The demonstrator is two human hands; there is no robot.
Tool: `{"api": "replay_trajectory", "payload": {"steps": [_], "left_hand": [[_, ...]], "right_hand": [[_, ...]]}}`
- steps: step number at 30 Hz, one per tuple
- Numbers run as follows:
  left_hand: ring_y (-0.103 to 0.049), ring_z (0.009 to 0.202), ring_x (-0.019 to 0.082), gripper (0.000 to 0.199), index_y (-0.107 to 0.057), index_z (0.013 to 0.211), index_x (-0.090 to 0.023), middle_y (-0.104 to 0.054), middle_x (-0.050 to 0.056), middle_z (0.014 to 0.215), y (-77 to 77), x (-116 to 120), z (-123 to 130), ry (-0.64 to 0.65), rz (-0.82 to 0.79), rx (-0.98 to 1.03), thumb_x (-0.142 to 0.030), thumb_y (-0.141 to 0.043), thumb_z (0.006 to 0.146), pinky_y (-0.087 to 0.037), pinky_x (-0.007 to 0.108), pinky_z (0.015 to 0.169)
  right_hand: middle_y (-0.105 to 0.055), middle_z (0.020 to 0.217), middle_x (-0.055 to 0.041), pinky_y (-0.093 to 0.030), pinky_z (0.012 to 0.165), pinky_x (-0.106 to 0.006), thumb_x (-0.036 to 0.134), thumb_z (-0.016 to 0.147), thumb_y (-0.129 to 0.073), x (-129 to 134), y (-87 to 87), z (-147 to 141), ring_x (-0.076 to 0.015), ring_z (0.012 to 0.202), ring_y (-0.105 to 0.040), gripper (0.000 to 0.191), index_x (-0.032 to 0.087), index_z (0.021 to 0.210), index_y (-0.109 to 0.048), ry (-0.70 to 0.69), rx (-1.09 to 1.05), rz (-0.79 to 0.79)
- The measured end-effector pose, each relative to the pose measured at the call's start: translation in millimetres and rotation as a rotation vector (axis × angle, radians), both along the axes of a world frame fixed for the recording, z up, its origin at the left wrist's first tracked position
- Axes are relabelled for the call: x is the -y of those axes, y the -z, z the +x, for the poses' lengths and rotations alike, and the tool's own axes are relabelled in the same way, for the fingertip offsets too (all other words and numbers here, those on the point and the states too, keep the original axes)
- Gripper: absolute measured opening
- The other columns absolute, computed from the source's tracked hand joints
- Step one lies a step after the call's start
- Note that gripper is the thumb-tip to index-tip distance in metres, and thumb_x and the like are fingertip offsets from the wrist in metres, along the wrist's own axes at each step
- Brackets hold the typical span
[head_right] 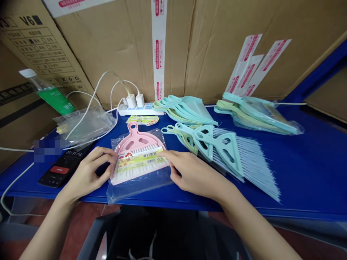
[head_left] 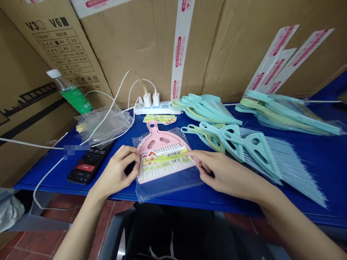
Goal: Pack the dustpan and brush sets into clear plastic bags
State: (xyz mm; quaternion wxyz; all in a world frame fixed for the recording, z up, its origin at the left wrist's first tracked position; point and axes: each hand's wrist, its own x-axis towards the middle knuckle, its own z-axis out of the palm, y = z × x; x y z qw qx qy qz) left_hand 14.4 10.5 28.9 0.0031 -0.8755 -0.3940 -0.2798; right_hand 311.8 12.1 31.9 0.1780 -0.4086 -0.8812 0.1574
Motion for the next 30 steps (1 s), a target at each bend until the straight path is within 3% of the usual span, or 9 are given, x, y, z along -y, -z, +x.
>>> {"api": "replay_trajectory", "payload": {"steps": [5, 11, 16, 22, 26, 30], "left_hand": [[-0.062, 0.087, 0.015, 0.014, -0.061, 0.088, -0.019, -0.066, 0.005, 0.097, 2.5, -1.3, 0.4, -0.017, 0.008, 0.004, -0.014, -0.048, 0.092, -0.051, 0.029, 0.078], [-0.065, 0.09, 0.017, 0.015, -0.06, 0.091, -0.019, -0.068, 0.005, 0.099, 6.0, -4.7, 2.2, -0.025, 0.044, -0.005, -0.015, -0.047, 0.094, -0.054, 0.03, 0.079], [-0.064, 0.092, 0.017, 0.015, -0.063, 0.097, -0.018, -0.07, 0.006, 0.099, 7.2, -3.9, 2.5, -0.042, 0.14, 0.016, -0.013, -0.049, 0.095, -0.052, 0.031, 0.082], [-0.059, 0.097, 0.019, 0.017, -0.065, 0.108, -0.021, -0.072, 0.004, 0.1, 5.4, 1.1, -0.4, 0.158, -0.019, -0.046, -0.018, -0.054, 0.095, -0.049, 0.034, 0.087], [-0.057, 0.088, 0.017, 0.013, -0.067, 0.103, -0.02, -0.072, 0.002, 0.094, 6.2, 1.7, -0.1, 0.161, -0.047, -0.037, -0.019, -0.056, 0.095, -0.047, 0.032, 0.082], [-0.054, 0.083, 0.016, 0.014, -0.068, 0.102, -0.021, -0.072, 0.001, 0.089, 7.9, 1.5, -0.1, 0.153, -0.063, -0.038, -0.017, -0.057, 0.095, -0.046, 0.031, 0.079]], "right_hand": [[-0.063, 0.069, 0.0003, -0.047, 0.063, -0.026, 0.009, 0.085, -0.044, 0.1, -3.4, 4.0, -0.0152, 0.062, -0.06, 0.038, 0.02, 0.113, -0.067, -0.066, -0.033, -0.038], [-0.072, 0.098, -0.0078, -0.054, 0.074, -0.033, 0.011, 0.091, -0.041, -9.5, -0.8, 11.1, -0.0201, 0.086, -0.069, 0.035, 0.021, 0.108, -0.07, 0.025, -0.072, 0.179], [-0.076, 0.103, -0.0044, -0.055, 0.082, -0.035, 0.007, 0.091, -0.041, -10.3, -2.1, 12.6, -0.0196, 0.094, -0.068, 0.037, 0.023, 0.101, -0.074, -0.11, -0.091, 0.176], [-0.075, 0.106, -0.0067, -0.055, 0.085, -0.039, 0.015, 0.092, -0.046, -5.9, -2.7, 9.2, -0.022, 0.096, -0.066, 0.03, 0.021, 0.104, -0.074, -0.115, -0.068, 0.15], [-0.072, 0.106, -0.0082, -0.055, 0.085, -0.038, 0.029, 0.09, -0.061, -5.6, -0.7, 9.5, -0.0226, 0.097, -0.067, 0.018, 0.02, 0.1, -0.073, -0.138, -0.083, 0.097], [-0.071, 0.101, -0.0078, -0.055, 0.081, -0.035, 0.023, 0.092, -0.057, -6.9, 5.7, 8.0, -0.0203, 0.092, -0.067, 0.016, 0.02, 0.096, -0.073, -0.135, -0.107, 0.101]]}}
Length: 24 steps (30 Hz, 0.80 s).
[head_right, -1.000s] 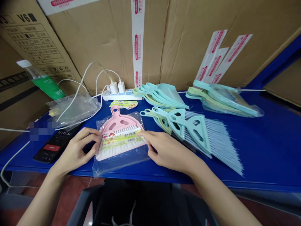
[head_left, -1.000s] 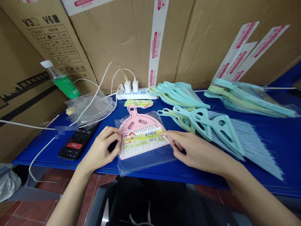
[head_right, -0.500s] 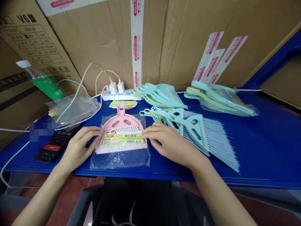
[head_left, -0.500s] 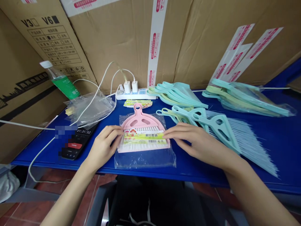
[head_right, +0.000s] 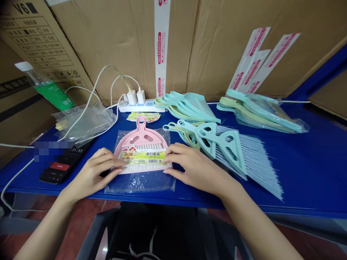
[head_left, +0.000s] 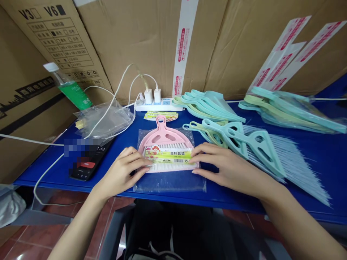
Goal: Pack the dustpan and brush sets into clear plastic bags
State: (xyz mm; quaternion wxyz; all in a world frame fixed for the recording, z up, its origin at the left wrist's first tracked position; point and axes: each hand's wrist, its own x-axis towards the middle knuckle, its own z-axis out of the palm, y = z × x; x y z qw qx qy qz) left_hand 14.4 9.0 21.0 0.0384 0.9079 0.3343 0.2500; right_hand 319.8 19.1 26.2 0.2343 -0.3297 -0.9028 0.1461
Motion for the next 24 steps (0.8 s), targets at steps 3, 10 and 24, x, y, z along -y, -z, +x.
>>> {"api": "replay_trajectory", "payload": {"steps": [3, 10, 24], "left_hand": [[-0.054, 0.082, 0.016, 0.016, -0.069, 0.104, -0.021, -0.071, 0.002, 0.087, 0.7, -0.1, -0.6, -0.003, -0.034, 0.002, -0.018, -0.056, 0.095, -0.046, 0.031, 0.08], [-0.053, 0.08, 0.017, 0.016, -0.07, 0.105, -0.022, -0.068, 0.002, 0.083, -0.1, -0.6, -0.7, -0.012, -0.046, -0.017, -0.022, -0.058, 0.095, -0.046, 0.031, 0.076], [-0.058, 0.084, 0.017, 0.019, -0.07, 0.097, -0.022, -0.067, 0.003, 0.086, -2.5, -0.9, 1.7, 0.078, 0.039, -0.072, -0.015, -0.052, 0.095, -0.047, 0.03, 0.076]], "right_hand": [[-0.07, 0.097, -0.0071, -0.055, 0.076, -0.032, 0.022, 0.094, -0.053, 0.2, 2.9, -2.5, -0.0184, 0.086, -0.068, 0.019, 0.021, 0.093, -0.072, -0.003, -0.021, -0.013], [-0.069, 0.093, -0.0071, -0.054, 0.072, -0.03, 0.018, 0.095, -0.046, 2.6, 1.4, -6.1, -0.0174, 0.081, -0.068, 0.024, 0.019, 0.092, -0.069, 0.01, -0.012, -0.062], [-0.064, 0.082, -0.0037, -0.047, 0.062, -0.025, 0.016, 0.093, -0.045, 4.9, -7.3, -2.4, -0.0139, 0.069, -0.063, 0.024, 0.019, 0.083, -0.067, -0.029, 0.029, -0.103]]}}
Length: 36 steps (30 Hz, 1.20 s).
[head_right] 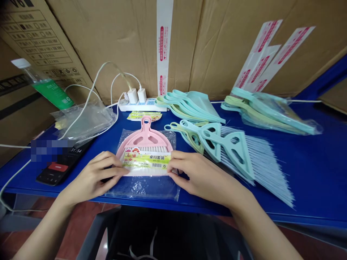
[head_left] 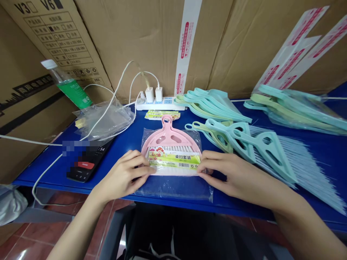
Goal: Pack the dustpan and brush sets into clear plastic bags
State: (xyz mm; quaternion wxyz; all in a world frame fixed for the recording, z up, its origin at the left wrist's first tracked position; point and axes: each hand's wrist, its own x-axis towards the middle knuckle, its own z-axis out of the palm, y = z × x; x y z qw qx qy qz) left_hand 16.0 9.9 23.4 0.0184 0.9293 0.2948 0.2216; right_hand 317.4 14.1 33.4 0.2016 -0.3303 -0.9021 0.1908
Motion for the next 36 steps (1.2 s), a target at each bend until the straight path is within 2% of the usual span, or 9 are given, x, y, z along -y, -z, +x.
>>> {"api": "replay_trajectory", "payload": {"steps": [8, 14, 20, 28, 36], "left_hand": [[-0.057, 0.08, 0.015, 0.024, -0.071, 0.099, -0.022, -0.071, 0.002, 0.085, 0.2, 0.9, 0.2, 0.047, -0.007, 0.044, -0.008, -0.053, 0.09, -0.05, 0.028, 0.073], [-0.057, 0.073, 0.014, 0.023, -0.072, 0.092, -0.023, -0.072, 0.001, 0.081, -0.3, 2.4, 0.0, 0.007, -0.071, 0.059, -0.009, -0.054, 0.088, -0.05, 0.027, 0.068], [-0.054, 0.068, 0.014, 0.021, -0.072, 0.089, -0.022, -0.073, 0.001, 0.08, -1.8, 1.8, 0.4, 0.006, -0.065, 0.062, -0.01, -0.055, 0.088, -0.048, 0.027, 0.063], [-0.055, 0.067, 0.014, 0.02, -0.071, 0.084, -0.022, -0.072, 0.002, 0.078, -3.3, 2.9, -1.7, -0.035, -0.136, 0.058, -0.013, -0.054, 0.088, -0.051, 0.029, 0.066], [-0.054, 0.069, 0.014, 0.02, -0.07, 0.085, -0.021, -0.071, 0.001, 0.08, -4.2, 1.8, -3.3, -0.007, -0.151, 0.063, -0.009, -0.055, 0.086, -0.048, 0.027, 0.066]], "right_hand": [[-0.064, 0.081, -0.0033, -0.045, 0.059, -0.025, 0.016, 0.091, -0.048, 1.3, 0.5, 1.9, -0.0135, 0.065, -0.061, 0.022, 0.02, 0.08, -0.067, -0.012, 0.049, -0.04], [-0.067, 0.082, -0.0028, -0.048, 0.063, -0.025, 0.017, 0.091, -0.05, -0.2, 0.5, 3.3, -0.0146, 0.07, -0.063, 0.021, 0.021, 0.081, -0.068, -0.022, 0.04, -0.086], [-0.066, 0.086, -0.0033, -0.049, 0.065, -0.026, 0.019, 0.093, -0.048, 0.0, -0.1, 4.4, -0.0143, 0.072, -0.064, 0.023, 0.021, 0.081, -0.067, -0.018, 0.059, -0.132], [-0.064, 0.084, -0.0035, -0.048, 0.063, -0.026, 0.019, 0.093, -0.044, 0.1, 0.8, 3.2, -0.0142, 0.07, -0.062, 0.024, 0.021, 0.077, -0.063, -0.021, 0.068, -0.144], [-0.063, 0.085, -0.0039, -0.048, 0.063, -0.026, 0.021, 0.094, -0.044, -1.0, -0.4, 4.2, -0.0142, 0.07, -0.062, 0.025, 0.021, 0.077, -0.061, -0.031, 0.073, -0.171]]}}
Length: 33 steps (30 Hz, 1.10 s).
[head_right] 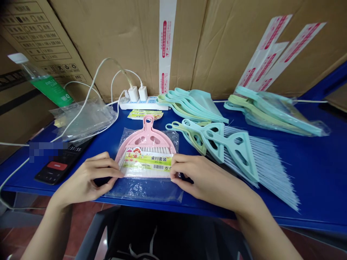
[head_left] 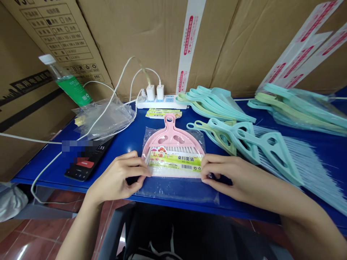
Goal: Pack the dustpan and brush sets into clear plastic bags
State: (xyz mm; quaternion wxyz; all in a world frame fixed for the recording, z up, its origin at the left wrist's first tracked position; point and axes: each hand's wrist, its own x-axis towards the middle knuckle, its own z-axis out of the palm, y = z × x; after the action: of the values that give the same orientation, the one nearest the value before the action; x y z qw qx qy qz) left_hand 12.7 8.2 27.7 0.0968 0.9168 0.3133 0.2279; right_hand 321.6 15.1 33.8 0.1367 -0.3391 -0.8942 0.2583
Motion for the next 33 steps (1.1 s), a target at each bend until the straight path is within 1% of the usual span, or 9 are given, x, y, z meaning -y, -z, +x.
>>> {"api": "replay_trajectory", "payload": {"steps": [4, 8, 13, 16, 21, 24, 26, 29, 33], "left_hand": [[-0.056, 0.071, 0.014, 0.02, -0.068, 0.085, -0.021, -0.07, 0.001, 0.079, -1.8, 1.6, -2.1, -0.003, -0.076, -0.01, -0.008, -0.054, 0.085, -0.047, 0.028, 0.067], [-0.058, 0.075, 0.015, 0.025, -0.067, 0.087, -0.021, -0.069, 0.002, 0.083, -5.7, 3.2, -4.9, -0.008, -0.132, -0.023, -0.005, -0.049, 0.084, -0.048, 0.028, 0.07], [-0.063, 0.087, 0.015, 0.04, -0.068, 0.1, -0.022, -0.071, 0.003, 0.096, -10.1, 2.6, -10.9, 0.028, -0.225, -0.023, 0.0, -0.04, 0.082, -0.051, 0.027, 0.079], [-0.063, 0.093, 0.015, 0.044, -0.068, 0.107, -0.023, -0.071, 0.004, 0.102, -10.9, 3.0, -13.2, 0.031, -0.251, -0.022, 0.001, -0.04, 0.083, -0.052, 0.026, 0.082], [-0.062, 0.094, 0.015, 0.033, -0.069, 0.106, -0.023, -0.069, 0.004, 0.102, -10.6, 4.8, -12.2, 0.023, -0.27, -0.036, -0.005, -0.05, 0.087, -0.051, 0.027, 0.085], [-0.062, 0.089, 0.015, 0.022, -0.071, 0.097, -0.023, -0.068, 0.003, 0.097, -9.5, 4.4, -12.1, 0.037, -0.28, -0.022, -0.009, -0.057, 0.088, -0.05, 0.027, 0.084], [-0.061, 0.087, 0.014, 0.016, -0.07, 0.091, -0.023, -0.067, 0.002, 0.093, -8.7, 3.7, -12.1, 0.038, -0.285, -0.014, -0.01, -0.06, 0.088, -0.049, 0.026, 0.082], [-0.061, 0.086, 0.013, 0.014, -0.066, 0.085, -0.021, -0.066, 0.002, 0.091, -8.2, 3.1, -12.0, 0.037, -0.301, -0.008, -0.01, -0.058, 0.089, -0.048, 0.024, 0.08], [-0.062, 0.082, 0.012, 0.017, -0.061, 0.089, -0.02, -0.066, 0.001, 0.087, -9.0, 4.6, -12.1, 0.01, -0.339, 0.025, -0.009, -0.05, 0.094, -0.049, 0.022, 0.076]], "right_hand": [[-0.063, 0.086, -0.004, -0.047, 0.063, -0.026, 0.021, 0.095, -0.043, 0.9, 0.2, 0.4, -0.0139, 0.071, -0.062, 0.025, 0.021, 0.078, -0.061, 0.002, 0.007, -0.02], [-0.062, 0.087, -0.004, -0.047, 0.063, -0.026, 0.023, 0.096, -0.042, 0.9, 0.3, 0.5, -0.0141, 0.07, -0.062, 0.026, 0.02, 0.078, -0.061, 0.01, 0.026, -0.036], [-0.061, 0.089, -0.0046, -0.047, 0.063, -0.026, 0.021, 0.096, -0.041, 1.1, -0.2, 0.3, -0.0144, 0.072, -0.062, 0.026, 0.021, 0.08, -0.062, 0.013, 0.026, -0.03], [-0.061, 0.09, -0.0054, -0.047, 0.064, -0.027, 0.021, 0.095, -0.041, 2.4, -1.2, 0.1, -0.0146, 0.072, -0.062, 0.026, 0.02, 0.081, -0.062, 0.007, 0.016, -0.031], [-0.061, 0.089, -0.0054, -0.046, 0.063, -0.026, 0.022, 0.096, -0.04, 3.7, -2.4, 0.9, -0.0143, 0.072, -0.061, 0.026, 0.02, 0.08, -0.061, -0.001, 0.012, -0.031], [-0.06, 0.082, -0.0031, -0.043, 0.059, -0.026, 0.025, 0.095, -0.044, 3.6, -1.5, -1.3, -0.0136, 0.065, -0.058, 0.022, 0.021, 0.077, -0.056, 0.039, 0.014, -0.009], [-0.059, 0.077, -0.0012, -0.041, 0.056, -0.026, 0.029, 0.095, -0.046, 3.4, 0.2, -5.2, -0.0135, 0.061, -0.055, 0.022, 0.022, 0.076, -0.053, 0.092, 0.009, 0.007], [-0.058, 0.071, 0.0005, -0.037, 0.053, -0.025, 0.029, 0.095, -0.047, 3.3, 4.6, -12.7, -0.0132, 0.057, -0.053, 0.024, 0.022, 0.072, -0.048, 0.173, 0.007, 0.046], [-0.057, 0.068, 0.0025, -0.035, 0.051, -0.025, 0.024, 0.088, -0.057, 3.8, 10.9, -18.6, -0.012, 0.054, -0.051, 0.023, 0.023, 0.069, -0.043, 0.221, 0.018, 0.133]]}}
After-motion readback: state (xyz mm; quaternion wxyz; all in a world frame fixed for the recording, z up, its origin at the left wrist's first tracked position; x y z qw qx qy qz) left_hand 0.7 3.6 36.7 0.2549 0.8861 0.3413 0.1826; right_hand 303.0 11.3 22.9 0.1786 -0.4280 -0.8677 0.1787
